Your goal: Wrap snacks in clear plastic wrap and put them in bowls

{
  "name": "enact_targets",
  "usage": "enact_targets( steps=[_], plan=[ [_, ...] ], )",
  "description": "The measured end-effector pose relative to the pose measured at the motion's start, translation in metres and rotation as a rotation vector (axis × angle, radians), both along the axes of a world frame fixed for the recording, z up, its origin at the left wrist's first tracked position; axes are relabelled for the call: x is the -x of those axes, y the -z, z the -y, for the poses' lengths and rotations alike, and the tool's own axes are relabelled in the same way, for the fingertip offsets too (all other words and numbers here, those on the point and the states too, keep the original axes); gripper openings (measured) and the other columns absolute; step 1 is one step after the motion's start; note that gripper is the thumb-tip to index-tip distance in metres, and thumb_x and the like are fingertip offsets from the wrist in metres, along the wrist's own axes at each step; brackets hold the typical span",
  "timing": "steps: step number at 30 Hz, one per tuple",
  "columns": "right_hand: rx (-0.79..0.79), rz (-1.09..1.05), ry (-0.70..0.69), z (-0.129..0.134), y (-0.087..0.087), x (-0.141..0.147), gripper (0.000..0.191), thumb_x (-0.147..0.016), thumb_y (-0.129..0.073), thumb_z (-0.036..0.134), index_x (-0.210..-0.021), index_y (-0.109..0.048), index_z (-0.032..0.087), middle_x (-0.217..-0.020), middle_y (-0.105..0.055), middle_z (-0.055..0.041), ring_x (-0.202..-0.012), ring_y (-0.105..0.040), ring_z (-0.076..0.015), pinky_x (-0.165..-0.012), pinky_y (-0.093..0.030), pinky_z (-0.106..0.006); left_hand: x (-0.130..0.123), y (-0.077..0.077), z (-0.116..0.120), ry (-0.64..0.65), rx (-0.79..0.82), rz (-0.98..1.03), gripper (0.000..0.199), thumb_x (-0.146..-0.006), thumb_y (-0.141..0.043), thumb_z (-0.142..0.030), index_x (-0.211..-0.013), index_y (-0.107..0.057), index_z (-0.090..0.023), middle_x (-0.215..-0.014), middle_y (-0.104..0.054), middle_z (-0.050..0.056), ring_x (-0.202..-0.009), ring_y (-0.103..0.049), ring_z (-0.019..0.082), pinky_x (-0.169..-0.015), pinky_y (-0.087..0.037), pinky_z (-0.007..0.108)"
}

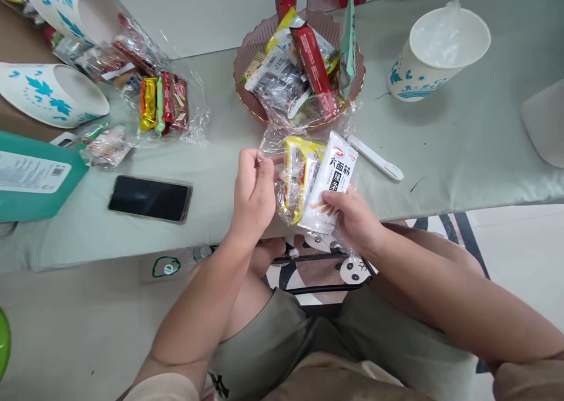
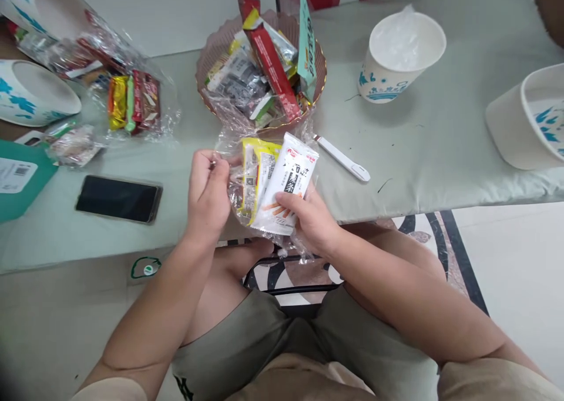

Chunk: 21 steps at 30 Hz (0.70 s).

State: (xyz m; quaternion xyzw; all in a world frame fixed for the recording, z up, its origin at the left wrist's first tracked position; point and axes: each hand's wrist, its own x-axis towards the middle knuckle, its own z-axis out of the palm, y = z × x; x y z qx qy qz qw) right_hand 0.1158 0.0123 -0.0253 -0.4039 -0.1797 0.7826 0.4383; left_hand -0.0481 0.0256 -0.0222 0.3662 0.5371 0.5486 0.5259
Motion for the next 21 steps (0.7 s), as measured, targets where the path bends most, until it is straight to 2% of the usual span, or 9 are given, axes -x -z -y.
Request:
enact_targets(
  steps=[3, 6, 8, 13, 16, 18, 21],
  plan=[
    [0.104, -0.072, -0.009, -0.002, 0.002, 0.003, 0.058, -0.059, -0.083, 0.033, -0.114, -0.066, 0.023, -0.095, -0.081, -0.0064, -0.097, -0.078, -0.0356, -0.088, -0.065, -0.055, 0.002, -0.008, -0.004, -0.110, -0.074, 0.032, 0.034, -0.094, -0.068, -0.051, -0.091, -0.046, -0.025, -0.092, -0.066, 0.001, -0.096, -0.067, 0.021, -0.078, -0.052, 0.030],
    [0.158, -0.143, -0.049, -0.004, 0.005, 0.005, 0.057, -0.058, -0.082, 0.045, -0.108, -0.069, 0.022, -0.096, -0.081, -0.0087, -0.105, -0.076, -0.0382, -0.090, -0.065, -0.056, 0.003, -0.016, -0.006, -0.075, -0.041, 0.169, 0.034, -0.090, -0.070, -0.048, -0.089, -0.045, -0.026, -0.090, -0.068, 0.001, -0.098, -0.070, 0.024, -0.074, -0.056, 0.032],
    [0.153, -0.145, -0.057, -0.006, 0.009, 0.007, 0.056, -0.060, -0.082, 0.051, -0.107, -0.070, 0.022, -0.097, -0.081, -0.0080, -0.107, -0.076, -0.0366, -0.091, -0.065, -0.055, 0.006, -0.019, -0.006, -0.065, -0.051, 0.194, 0.031, -0.089, -0.071, -0.045, -0.088, -0.048, -0.025, -0.088, -0.068, 0.000, -0.094, -0.070, 0.022, -0.072, -0.056, 0.031],
    [0.135, -0.043, -0.036, -0.009, 0.014, 0.009, 0.053, -0.059, -0.088, 0.039, -0.106, -0.069, 0.024, -0.090, -0.080, -0.0024, -0.089, -0.078, -0.0288, -0.088, -0.066, -0.048, 0.013, -0.019, -0.005, -0.172, -0.200, -0.025, 0.019, -0.092, -0.073, -0.035, -0.085, -0.058, -0.025, -0.085, -0.065, 0.000, -0.080, -0.063, 0.014, -0.072, -0.052, 0.025],
    [0.142, -0.046, -0.054, -0.008, 0.015, 0.011, 0.054, -0.057, -0.091, 0.040, -0.104, -0.070, 0.024, -0.090, -0.080, -0.0032, -0.086, -0.078, -0.0294, -0.087, -0.065, -0.050, 0.014, -0.018, -0.008, -0.271, -0.273, -0.033, 0.018, -0.094, -0.071, -0.030, -0.083, -0.058, -0.024, -0.080, -0.061, -0.002, -0.074, -0.058, 0.011, -0.073, -0.049, 0.022],
    [0.126, -0.063, -0.083, -0.008, 0.014, 0.011, 0.051, -0.058, -0.090, 0.043, -0.101, -0.071, 0.023, -0.090, -0.080, -0.0038, -0.090, -0.078, -0.0306, -0.089, -0.065, -0.051, 0.012, -0.016, -0.013, -0.303, -0.235, 0.042, 0.020, -0.094, -0.071, -0.032, -0.084, -0.056, -0.024, -0.078, -0.059, -0.003, -0.072, -0.057, 0.011, -0.071, -0.049, 0.023],
    [0.098, -0.131, -0.131, -0.010, 0.011, 0.008, 0.046, -0.061, -0.083, 0.049, -0.097, -0.072, 0.024, -0.090, -0.080, -0.0041, -0.099, -0.077, -0.0323, -0.091, -0.064, -0.052, 0.010, -0.016, -0.019, -0.319, -0.055, 0.196, 0.027, -0.092, -0.071, -0.037, -0.081, -0.051, -0.024, -0.072, -0.054, -0.004, -0.061, -0.052, 0.011, -0.062, -0.046, 0.025]
  ],
)
